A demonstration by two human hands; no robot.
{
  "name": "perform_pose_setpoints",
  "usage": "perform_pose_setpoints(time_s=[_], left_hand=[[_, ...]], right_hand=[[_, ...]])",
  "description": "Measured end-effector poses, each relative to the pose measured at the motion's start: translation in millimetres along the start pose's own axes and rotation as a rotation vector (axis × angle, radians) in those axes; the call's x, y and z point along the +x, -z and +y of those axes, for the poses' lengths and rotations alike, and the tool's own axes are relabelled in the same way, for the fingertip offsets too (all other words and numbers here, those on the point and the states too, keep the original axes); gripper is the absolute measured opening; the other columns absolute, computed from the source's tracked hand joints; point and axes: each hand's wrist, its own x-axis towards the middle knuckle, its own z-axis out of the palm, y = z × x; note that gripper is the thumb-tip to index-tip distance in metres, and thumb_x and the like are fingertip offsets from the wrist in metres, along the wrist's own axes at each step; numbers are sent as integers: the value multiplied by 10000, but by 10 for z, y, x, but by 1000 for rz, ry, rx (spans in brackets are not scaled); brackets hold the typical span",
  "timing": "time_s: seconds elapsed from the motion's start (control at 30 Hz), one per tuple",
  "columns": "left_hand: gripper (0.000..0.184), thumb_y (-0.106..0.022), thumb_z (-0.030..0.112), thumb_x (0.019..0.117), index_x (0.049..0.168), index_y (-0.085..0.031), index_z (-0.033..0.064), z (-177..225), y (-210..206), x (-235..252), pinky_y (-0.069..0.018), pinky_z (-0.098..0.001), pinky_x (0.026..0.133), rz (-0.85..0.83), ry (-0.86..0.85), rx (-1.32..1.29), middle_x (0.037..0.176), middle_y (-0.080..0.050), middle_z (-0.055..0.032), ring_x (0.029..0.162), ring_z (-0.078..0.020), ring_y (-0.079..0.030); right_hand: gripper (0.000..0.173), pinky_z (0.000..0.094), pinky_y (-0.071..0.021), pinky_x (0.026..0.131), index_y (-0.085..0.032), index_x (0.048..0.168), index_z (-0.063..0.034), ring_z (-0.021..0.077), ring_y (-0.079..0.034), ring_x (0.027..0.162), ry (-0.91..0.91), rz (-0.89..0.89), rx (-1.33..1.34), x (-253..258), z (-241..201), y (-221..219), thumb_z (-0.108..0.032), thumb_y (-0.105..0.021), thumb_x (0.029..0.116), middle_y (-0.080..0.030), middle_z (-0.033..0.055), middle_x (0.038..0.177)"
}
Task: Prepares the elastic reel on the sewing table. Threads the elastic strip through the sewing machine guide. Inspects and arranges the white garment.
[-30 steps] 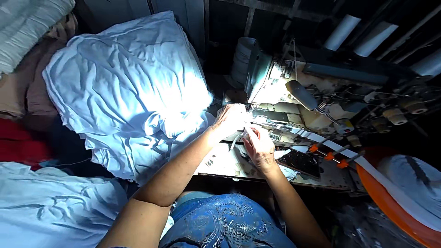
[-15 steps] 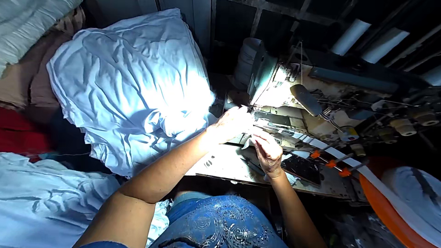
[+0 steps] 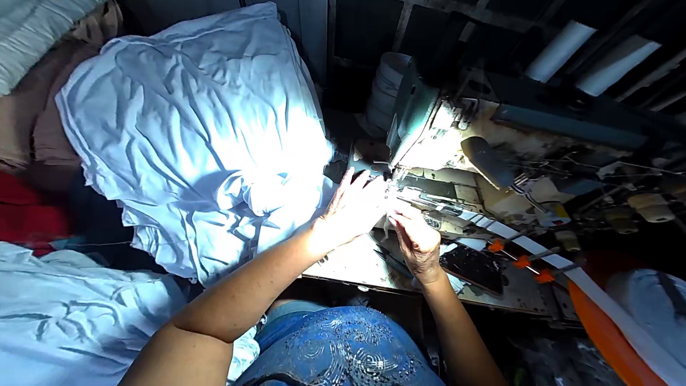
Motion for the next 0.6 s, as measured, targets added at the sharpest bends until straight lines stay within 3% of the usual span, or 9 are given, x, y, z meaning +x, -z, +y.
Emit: perform_pose_setpoints(time_s=[0.13,0.23,0.37,0.4,0.43,0.47,0.5,0.53,0.6], left_hand=[[433,-464,249,1063,1421,-593,42,-114,95,111,-165,-710,1180,-120,-19,-23,1509,-545,-130,1480,-407,-377],[426,-543,207,1016,1406,-601,47,-229,115,241,-221,-700,1165,-156,-12,-48,1492,-559,-116,1460,-421,-396],[448,-634,118,975,1413,-578,50,-326,138,345,-180,-684,1191,-180,88,-177,1466,-547,-175,1471,-430,-356],[391,-623,87,969,1356,-625,31,-315,94,307,-219,-664,1191,-68,77,-185,1396,-592,-190,1427,-421,-424],[307,-601,74,956,1243,-690,13,-291,28,251,-316,-619,1160,114,36,-187,1275,-656,-188,1324,-393,-539],[236,-576,94,950,1104,-733,8,-246,-16,194,-433,-555,1064,290,-20,-195,1140,-706,-171,1175,-351,-638],[223,-556,129,943,988,-743,15,-186,-48,128,-496,-492,924,404,-85,-216,1024,-727,-154,1031,-316,-681],[232,-552,171,939,915,-733,28,-127,-73,56,-510,-453,825,434,-157,-238,937,-719,-141,932,-296,-680],[297,-539,259,969,924,-731,37,-20,-106,-62,-544,-438,820,378,-252,-210,938,-725,-134,934,-283,-700]], right_hand=[[218,358,-594,893,-784,1056,5,257,-745,1003,33,-57,-121,19,-32,5,-130,-632,979,-771,156,1056],[272,383,-609,795,-755,1116,29,272,-751,899,31,-106,-190,24,-74,3,-167,-628,977,-767,165,996],[291,324,-607,713,-733,1155,55,218,-729,773,-1,-151,-110,-85,-143,-14,-150,-637,972,-753,184,1059],[290,304,-609,704,-731,1155,59,202,-728,761,-3,-155,-71,-138,-170,-10,-145,-639,970,-742,197,1104],[279,288,-611,709,-734,1132,58,189,-730,771,0,-149,-28,-200,-202,-9,-143,-637,964,-734,204,1135],[260,283,-611,741,-740,1096,52,187,-735,810,-3,-143,18,-270,-243,-10,-145,-642,959,-732,204,1142],[232,279,-608,763,-744,1045,41,184,-733,835,3,-131,67,-338,-278,-19,-148,-649,950,-735,200,1120],[216,274,-605,792,-747,1033,26,178,-731,872,7,-134,115,-394,-309,-24,-152,-654,953,-735,190,1114],[208,268,-586,873,-753,1059,12,169,-726,959,0,-161,180,-490,-360,-37,-146,-659,961,-738,174,1120]])
